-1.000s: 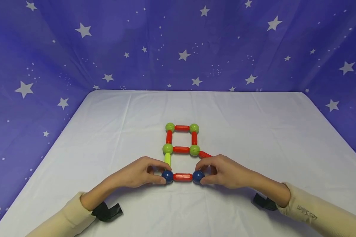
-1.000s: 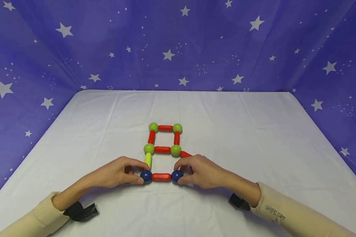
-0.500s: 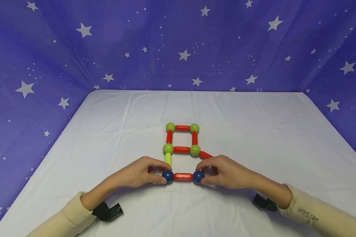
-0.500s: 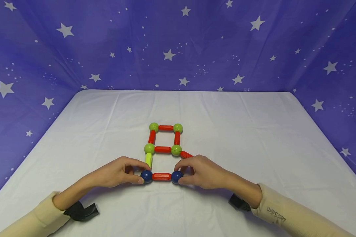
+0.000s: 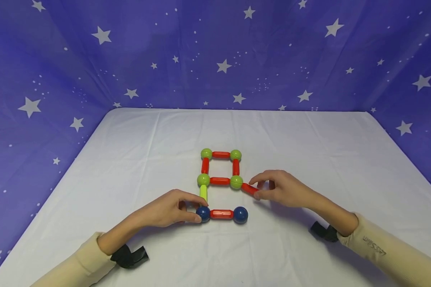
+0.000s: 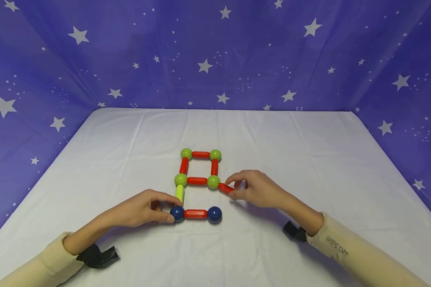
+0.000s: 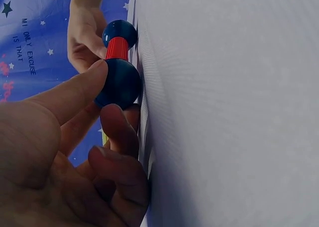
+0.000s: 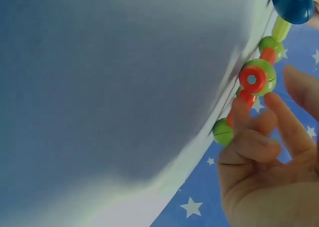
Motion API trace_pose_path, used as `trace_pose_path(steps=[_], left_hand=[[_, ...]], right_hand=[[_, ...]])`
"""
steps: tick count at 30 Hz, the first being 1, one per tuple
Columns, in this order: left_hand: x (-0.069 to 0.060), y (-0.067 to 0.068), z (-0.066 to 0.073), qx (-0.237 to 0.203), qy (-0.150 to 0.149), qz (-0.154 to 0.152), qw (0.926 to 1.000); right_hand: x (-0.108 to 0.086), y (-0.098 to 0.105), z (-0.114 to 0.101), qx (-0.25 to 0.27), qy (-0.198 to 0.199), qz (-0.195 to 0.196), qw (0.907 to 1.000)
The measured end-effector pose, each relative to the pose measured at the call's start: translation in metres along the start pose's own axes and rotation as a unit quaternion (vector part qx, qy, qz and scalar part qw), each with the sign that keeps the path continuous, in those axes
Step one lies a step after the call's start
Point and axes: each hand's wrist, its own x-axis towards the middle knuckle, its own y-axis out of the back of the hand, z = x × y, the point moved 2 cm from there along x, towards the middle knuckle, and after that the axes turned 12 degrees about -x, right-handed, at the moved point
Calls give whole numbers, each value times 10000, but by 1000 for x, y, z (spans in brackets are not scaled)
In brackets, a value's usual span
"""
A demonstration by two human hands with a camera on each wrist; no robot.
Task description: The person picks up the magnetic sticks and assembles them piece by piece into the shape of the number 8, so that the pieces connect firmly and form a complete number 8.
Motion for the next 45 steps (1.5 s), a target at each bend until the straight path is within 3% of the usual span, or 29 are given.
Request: trace_pose_path(steps=[13,22,34,45], left_hand=[[0,0,-1,-33,-8,38,10000],[0,0,0,-30,-9,-22,10000],[0,1,-2,-143,60,-147,9998],[0,1,-3,-154,39,-117,9998]], right_hand=[[5,-8,-8,-758,542,-33,9956],[10,-11,-9,-850,781,-249,9930],[17,-13,-16,-464,122,-541,9974],[20,-18,-22,-123,-51,-504,9986]])
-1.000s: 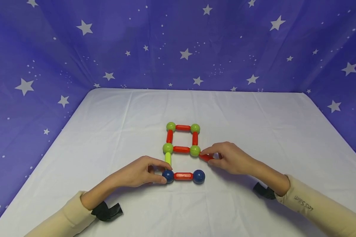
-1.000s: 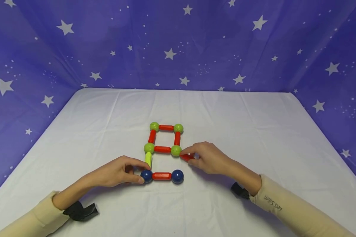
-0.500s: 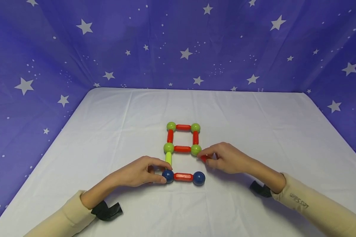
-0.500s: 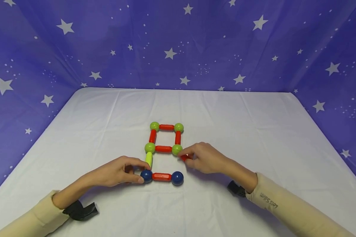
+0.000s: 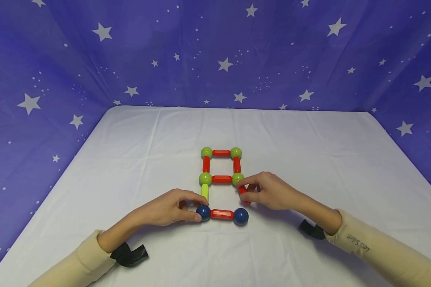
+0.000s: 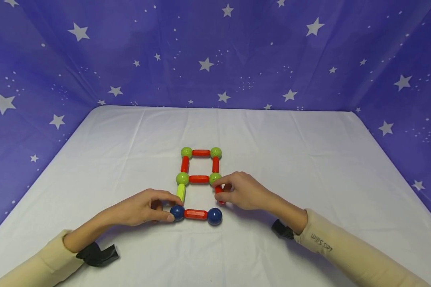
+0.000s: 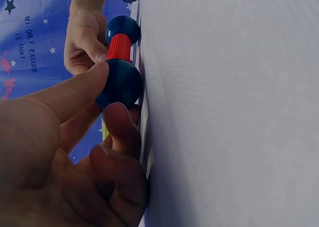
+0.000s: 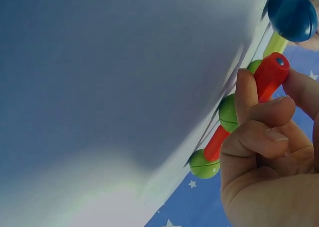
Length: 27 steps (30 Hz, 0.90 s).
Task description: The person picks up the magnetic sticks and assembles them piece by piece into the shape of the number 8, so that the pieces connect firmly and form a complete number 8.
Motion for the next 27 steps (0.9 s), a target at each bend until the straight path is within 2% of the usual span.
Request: trace_pose_path(steps=[16,27], left_hand=[[1,0,1,17,-46,6,10000],[1,0,1,33,-63,47,10000]], right_hand=[[0,-3,1,279,77,95,9995],[-1,-4,-1,243,108,109,9996]])
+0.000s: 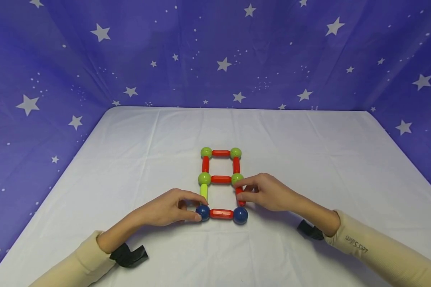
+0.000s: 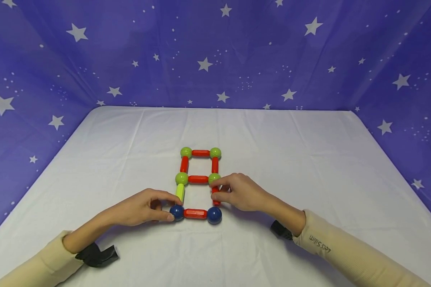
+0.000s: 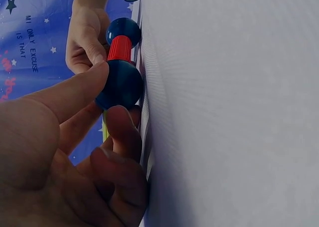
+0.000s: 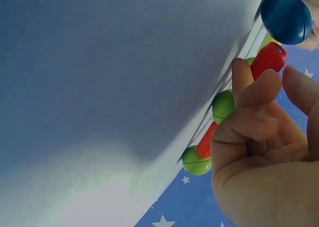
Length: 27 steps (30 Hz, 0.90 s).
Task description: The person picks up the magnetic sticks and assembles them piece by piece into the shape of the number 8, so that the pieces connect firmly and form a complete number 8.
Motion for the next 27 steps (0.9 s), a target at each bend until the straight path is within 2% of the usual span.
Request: trace_pose_path(steps=[15,20,24,27], left_hand=[[0,1,-1,-11,-10,58,10000],[1,2,-2,4,10,46,10000],[1,4,0,51,103,-78,9999],[0,10,6,258,152,-275,9992]], right_hand=[[0,-2,1,122,118,-65,9998],[0,-2,0,62,22,-70,10000],[-1,-1,-1,4,10,-39,10000],[-2,3,-2,-53,0,133,9999]])
